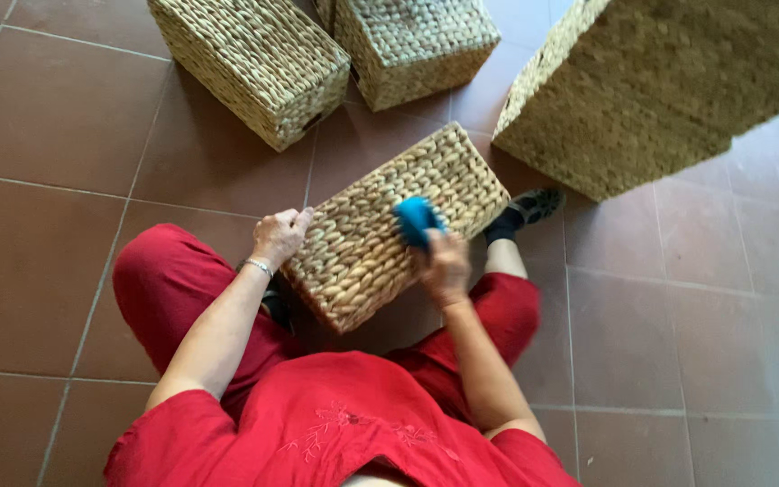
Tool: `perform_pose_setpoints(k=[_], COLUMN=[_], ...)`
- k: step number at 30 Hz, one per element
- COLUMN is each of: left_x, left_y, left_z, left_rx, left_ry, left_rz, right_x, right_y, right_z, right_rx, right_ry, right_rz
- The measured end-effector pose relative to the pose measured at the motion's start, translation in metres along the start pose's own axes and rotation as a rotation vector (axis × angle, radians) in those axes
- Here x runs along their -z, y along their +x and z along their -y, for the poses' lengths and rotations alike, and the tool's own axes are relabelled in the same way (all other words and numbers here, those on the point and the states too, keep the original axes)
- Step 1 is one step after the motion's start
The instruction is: The person sits on the floor and wipes woven water-hyacinth storage baskets one at a time with a blue cloth, turning each basket to clean its sides, lid and handle areas, then sets it aside and picks up the next basket.
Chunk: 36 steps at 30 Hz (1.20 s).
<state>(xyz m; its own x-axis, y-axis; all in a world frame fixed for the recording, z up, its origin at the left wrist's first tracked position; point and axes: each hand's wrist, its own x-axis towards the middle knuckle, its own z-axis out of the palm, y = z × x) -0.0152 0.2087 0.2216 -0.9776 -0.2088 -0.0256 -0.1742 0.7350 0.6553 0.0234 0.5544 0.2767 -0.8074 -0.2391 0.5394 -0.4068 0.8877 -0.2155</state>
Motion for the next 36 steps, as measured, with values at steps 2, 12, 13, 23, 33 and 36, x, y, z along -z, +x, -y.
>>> perform_pose_setpoints(k=[2,12,13,23,33,36], left_x=[-0.006,-0.017,-0.016,-0.017,-0.020,-0.024], left_y=[0.006,0.052,0.053,0.052,0.058,0.067], left_z=[-0.005,-0.007,-0.007,-0.013,-0.019,-0.020], left_rx=[-0.031,0.012,-0.012,0.143,0.095,0.080], left_ry=[0.006,0.004,-0.003,-0.108,-0.077,-0.061], left_rz=[-0.039,0.010,0.007,0.052,0.025,0.029], right_x=[-0.012,-0.069,-0.070,-0.027,-0.080,-0.091], right_y=[0.023,0.108,0.111,0.049,0.139,0.164], right_z=[-0.060,-0.148,-0.131,0.084,-0.101,-0.158], right_rx=[-0.128,-0.261,-0.176,0.262,0.003,-0.116], right_ry=[-0.130,-0.306,-0.340,0.334,0.055,-0.094], right_rz=[0.019,-0.121,-0.169,0.215,0.073,0.038])
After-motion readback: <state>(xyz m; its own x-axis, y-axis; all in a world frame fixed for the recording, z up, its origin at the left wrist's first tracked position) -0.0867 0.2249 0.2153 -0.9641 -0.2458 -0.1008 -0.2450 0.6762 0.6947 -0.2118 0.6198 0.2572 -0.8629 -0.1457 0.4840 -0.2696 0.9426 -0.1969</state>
